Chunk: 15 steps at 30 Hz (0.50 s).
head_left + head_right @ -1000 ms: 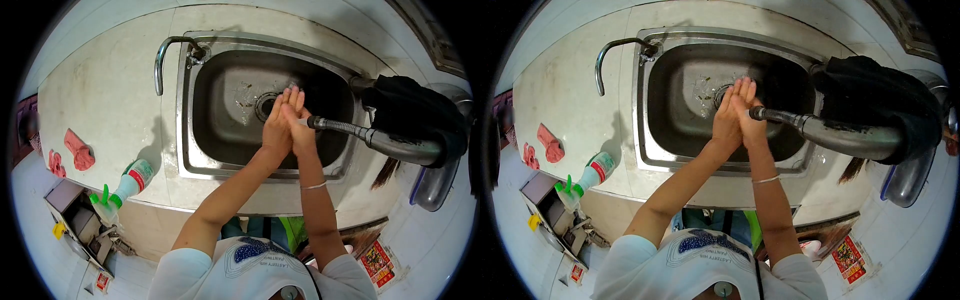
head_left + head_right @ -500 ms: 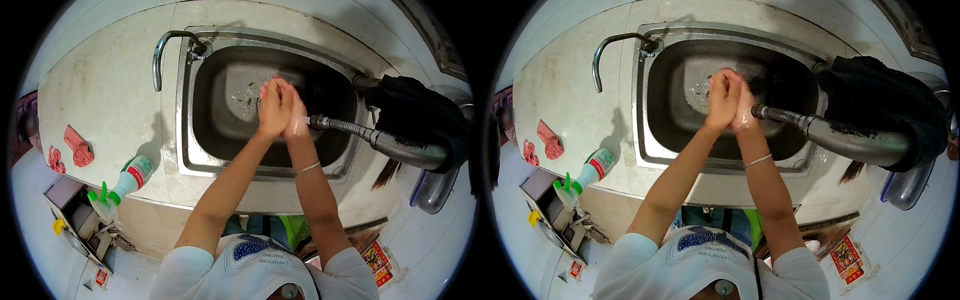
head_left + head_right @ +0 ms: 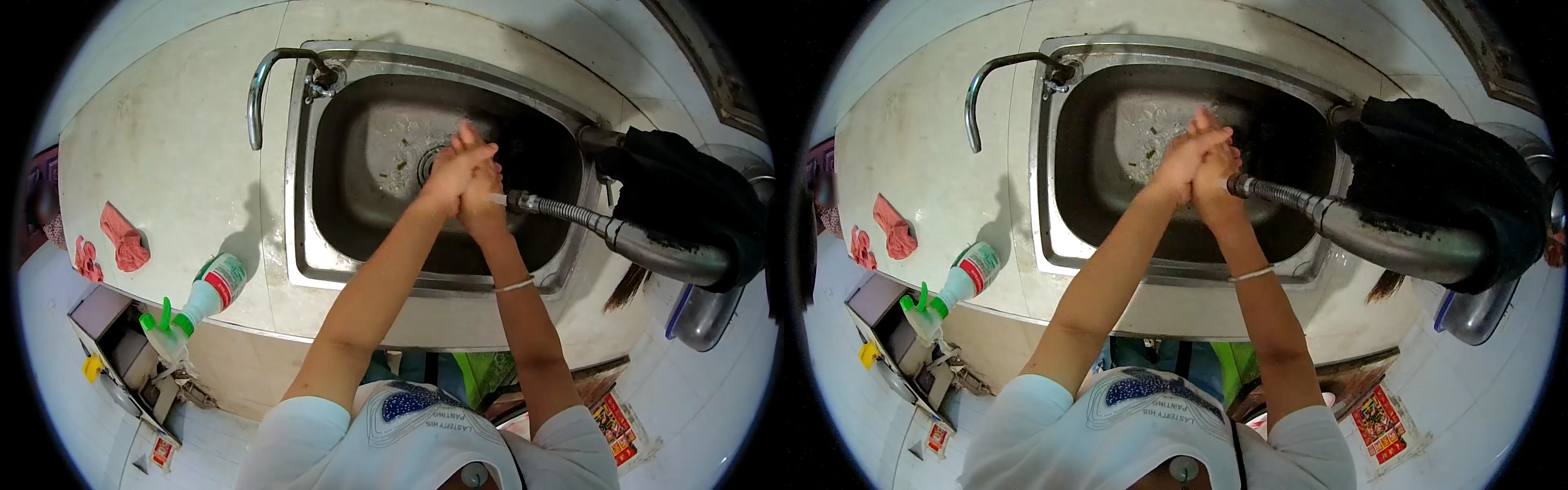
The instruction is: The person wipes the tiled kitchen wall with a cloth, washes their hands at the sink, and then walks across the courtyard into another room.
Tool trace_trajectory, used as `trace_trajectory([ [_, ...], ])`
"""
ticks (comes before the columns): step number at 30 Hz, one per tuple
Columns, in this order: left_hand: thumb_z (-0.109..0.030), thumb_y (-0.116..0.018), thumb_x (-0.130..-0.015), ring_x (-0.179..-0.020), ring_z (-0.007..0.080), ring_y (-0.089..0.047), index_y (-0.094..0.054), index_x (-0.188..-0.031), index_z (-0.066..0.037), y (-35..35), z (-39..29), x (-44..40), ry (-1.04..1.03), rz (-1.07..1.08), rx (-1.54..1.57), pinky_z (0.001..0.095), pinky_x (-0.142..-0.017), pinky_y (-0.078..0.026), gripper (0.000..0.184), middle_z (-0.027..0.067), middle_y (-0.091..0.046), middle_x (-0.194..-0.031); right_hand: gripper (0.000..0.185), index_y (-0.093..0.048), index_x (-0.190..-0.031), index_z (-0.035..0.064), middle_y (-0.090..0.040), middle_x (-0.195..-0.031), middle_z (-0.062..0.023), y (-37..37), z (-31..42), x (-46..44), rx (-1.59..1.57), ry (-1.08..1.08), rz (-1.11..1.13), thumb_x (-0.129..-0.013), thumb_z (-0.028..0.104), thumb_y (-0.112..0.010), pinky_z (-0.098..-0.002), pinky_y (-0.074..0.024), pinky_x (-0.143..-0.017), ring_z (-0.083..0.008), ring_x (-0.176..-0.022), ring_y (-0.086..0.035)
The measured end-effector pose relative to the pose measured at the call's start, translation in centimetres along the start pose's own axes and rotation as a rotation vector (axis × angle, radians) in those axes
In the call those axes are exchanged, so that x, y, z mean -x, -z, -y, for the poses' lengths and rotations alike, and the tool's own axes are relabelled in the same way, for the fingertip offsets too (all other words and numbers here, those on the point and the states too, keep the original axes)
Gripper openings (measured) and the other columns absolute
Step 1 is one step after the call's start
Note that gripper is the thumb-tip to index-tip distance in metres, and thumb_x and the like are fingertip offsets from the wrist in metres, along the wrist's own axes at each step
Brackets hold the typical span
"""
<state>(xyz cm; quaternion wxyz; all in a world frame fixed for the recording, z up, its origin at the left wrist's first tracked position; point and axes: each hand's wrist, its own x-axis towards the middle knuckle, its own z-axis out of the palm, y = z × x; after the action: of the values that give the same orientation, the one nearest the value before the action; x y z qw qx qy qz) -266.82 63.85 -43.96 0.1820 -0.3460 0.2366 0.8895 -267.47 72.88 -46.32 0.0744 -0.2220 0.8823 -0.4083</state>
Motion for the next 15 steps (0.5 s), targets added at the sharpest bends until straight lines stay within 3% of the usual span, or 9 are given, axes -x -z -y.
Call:
trace_trajectory([
  [1, -0.019, -0.063, -0.078, -0.067, 0.0252, -0.058, -0.055, -0.077, -0.005, 0.7, 0.1, -1.2, 0.02, 0.068, 0.133, 0.0411, -0.07, -0.05, 0.016, 0.012, -0.058, -0.07, 0.035, -0.047, -0.124, -0.0043, -0.047, -0.131, -0.0133, 0.6, 1.1, 0.0, -0.111, -0.009, 0.052, -0.091, 0.003, -0.045, -0.0319, -0.0317, -0.104, -0.024, -0.121, -0.044],
  [4, -0.021, -0.061, -0.079, -0.065, 0.0246, -0.056, -0.051, -0.066, -0.008, 1.1, -0.3, 0.1, -0.026, 0.23, 0.243, 0.0406, -0.07, -0.049, 0.022, 0.009, -0.054, -0.064, 0.04, -0.043, -0.128, -0.004, -0.043, -0.135, -0.0107, 1.6, 3.7, 0.8, -0.443, -0.039, 0.207, -0.089, 0.0, -0.043, -0.0327, -0.0293, -0.106, -0.0213, -0.124, -0.041],
  [5, -0.024, -0.056, -0.082, -0.061, 0.0211, -0.052, -0.044, -0.057, -0.012, 0.6, -0.5, 0.6, -0.034, 0.178, 0.276, 0.0404, -0.069, -0.048, 0.03, 0.0041, -0.048, -0.056, 0.035, -0.046, -0.124, -0.0045, -0.045, -0.13, -0.0102, 1.1, 4.1, 1.8, -1.072, -0.394, 0.102, -0.089, -0.004, -0.041, -0.0312, -0.0308, -0.106, -0.0193, -0.124, -0.042],
  [6, -0.024, -0.056, -0.082, -0.061, 0.0211, -0.052, -0.044, -0.057, -0.012, 1.0, -0.4, 0.5, -0.032, 0.179, 0.276, 0.0404, -0.069, -0.048, 0.03, 0.0041, -0.048, -0.056, 0.035, -0.046, -0.124, -0.0045, -0.045, -0.13, -0.0102, 1.2, 4.4, 2.7, -1.071, -0.395, 0.1, -0.089, -0.004, -0.041, -0.0312, -0.0308, -0.106, -0.0193, -0.124, -0.042],
  [8, -0.025, -0.051, -0.086, -0.054, 0.0167, -0.045, -0.037, -0.055, -0.015, 1.7, -0.1, 0.3, -0.041, 0.725, 0.535, 0.0386, -0.066, -0.046, 0.035, -0.001, -0.039, -0.051, 0.03, -0.051, -0.118, -0.0049, -0.048, -0.125, -0.0094, 2.1, 5.8, 3.0, -1.814, -0.57, -0.034, -0.09, -0.005, -0.039, -0.0279, -0.0326, -0.104, -0.0167, -0.123, -0.042],
  [10, -0.026, -0.047, -0.089, -0.051, 0.014, -0.038, -0.033, -0.054, -0.018, 1.3, 0.1, 0.3, -0.041, 0.725, 0.505, 0.0362, -0.063, -0.044, 0.039, -0.0035, -0.034, -0.05, 0.026, -0.056, -0.11, -0.0039, -0.05, -0.121, -0.008, 2.2, 5.8, 3.1, -1.684, -0.603, -0.068, -0.091, -0.006, -0.038, -0.026, -0.0349, -0.102, -0.0143, -0.121, -0.044],
  [12, -0.031, -0.05, -0.089, -0.054, 0.0184, -0.044, -0.031, -0.053, -0.016, 0.8, 0.2, 0.2, -0.04, 0.456, 0.41, 0.0358, -0.064, -0.045, 0.044, -0.0005, -0.035, -0.049, 0.015, -0.06, -0.101, -0.003, -0.055, -0.113, -0.0081, 1.0, 4.4, 3.9, -1.045, -0.479, -0.162, -0.09, 0.0, -0.05, -0.0314, -0.039, -0.097, -0.0179, -0.11, -0.052],
  [13, -0.033, -0.05, -0.09, -0.055, 0.0189, -0.045, -0.034, -0.056, -0.016, 1.3, 0.9, -0.7, -0.029, 0.446, 0.447, 0.0358, -0.064, -0.045, 0.041, 0.0007, -0.037, -0.052, 0.015, -0.06, -0.101, -0.003, -0.055, -0.113, -0.0081, 0.9, 3.7, 3.5, -1.046, -0.474, -0.163, -0.09, 0.0, -0.05, -0.0314, -0.039, -0.097, -0.0179, -0.11, -0.052],
  [15, -0.033, -0.05, -0.09, -0.058, 0.0198, -0.047, -0.041, -0.061, -0.014, 0.3, 1.0, -0.5, -0.055, 0.216, 0.391, 0.0367, -0.065, -0.046, 0.036, 0.0026, -0.043, -0.057, 0.017, -0.06, -0.102, -0.0026, -0.056, -0.11, -0.0134, 1.5, 2.3, 2.9, -0.094, 0.067, -0.038, -0.086, -0.002, -0.053, -0.0364, -0.0399, -0.096, -0.0274, -0.106, -0.055],
])
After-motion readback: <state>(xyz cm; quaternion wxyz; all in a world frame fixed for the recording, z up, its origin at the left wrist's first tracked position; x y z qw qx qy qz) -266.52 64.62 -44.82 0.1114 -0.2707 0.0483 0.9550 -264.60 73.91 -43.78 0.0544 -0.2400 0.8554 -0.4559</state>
